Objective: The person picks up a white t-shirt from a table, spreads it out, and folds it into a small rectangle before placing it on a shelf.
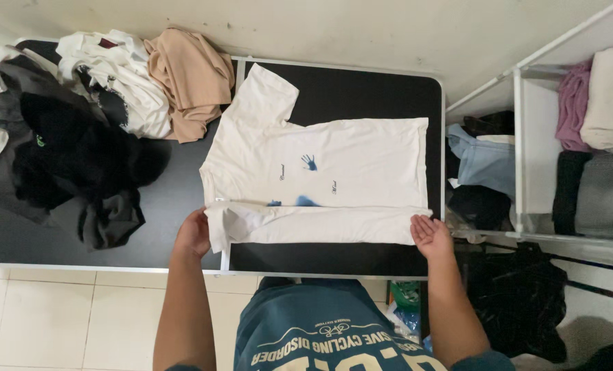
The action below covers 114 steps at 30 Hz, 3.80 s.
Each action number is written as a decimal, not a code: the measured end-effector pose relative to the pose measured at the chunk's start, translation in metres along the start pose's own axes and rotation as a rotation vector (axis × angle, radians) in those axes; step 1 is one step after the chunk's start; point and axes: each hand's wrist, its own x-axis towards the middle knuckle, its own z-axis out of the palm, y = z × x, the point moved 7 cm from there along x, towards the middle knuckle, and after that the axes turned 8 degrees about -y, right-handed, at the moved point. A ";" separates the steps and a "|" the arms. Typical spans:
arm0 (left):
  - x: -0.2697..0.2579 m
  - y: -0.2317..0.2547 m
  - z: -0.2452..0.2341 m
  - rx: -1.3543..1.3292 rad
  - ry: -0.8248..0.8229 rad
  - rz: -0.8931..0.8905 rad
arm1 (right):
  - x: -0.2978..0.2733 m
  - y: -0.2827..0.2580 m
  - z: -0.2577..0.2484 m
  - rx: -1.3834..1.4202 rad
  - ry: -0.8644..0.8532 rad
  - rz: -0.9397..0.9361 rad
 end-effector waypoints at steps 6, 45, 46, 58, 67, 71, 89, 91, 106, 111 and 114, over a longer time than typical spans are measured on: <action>-0.040 0.020 0.033 0.691 0.253 0.080 | 0.009 0.046 0.040 -0.450 -0.074 0.097; -0.070 0.028 -0.023 1.273 -0.023 -0.175 | 0.017 0.275 0.314 -1.334 -0.129 -0.223; -0.070 0.023 -0.023 1.213 -0.051 -0.126 | 0.022 0.269 0.311 -1.336 -0.132 -0.223; -0.066 0.019 -0.046 1.037 0.109 0.121 | -0.063 0.207 0.240 -1.902 -0.166 -0.722; -0.075 0.040 -0.030 1.391 0.330 0.364 | -0.122 0.163 0.201 -2.168 0.085 -0.923; -0.064 0.022 -0.036 1.182 0.296 0.167 | -0.107 0.182 0.214 -2.230 -0.102 -0.916; -0.065 0.016 -0.025 1.484 0.587 0.447 | -0.054 0.022 0.079 -2.161 0.189 -0.907; -0.067 0.014 -0.024 1.431 0.576 0.424 | -0.055 0.005 0.074 -2.072 0.232 -0.997; -0.081 0.019 -0.003 1.290 0.608 0.158 | -0.033 -0.022 0.112 -2.060 0.309 -1.025; -0.084 0.027 0.019 1.583 0.805 0.378 | -0.044 0.044 0.175 -2.053 0.160 -0.908; -0.068 0.026 0.033 1.674 0.792 0.464 | -0.039 0.124 0.221 -1.971 -0.227 -0.648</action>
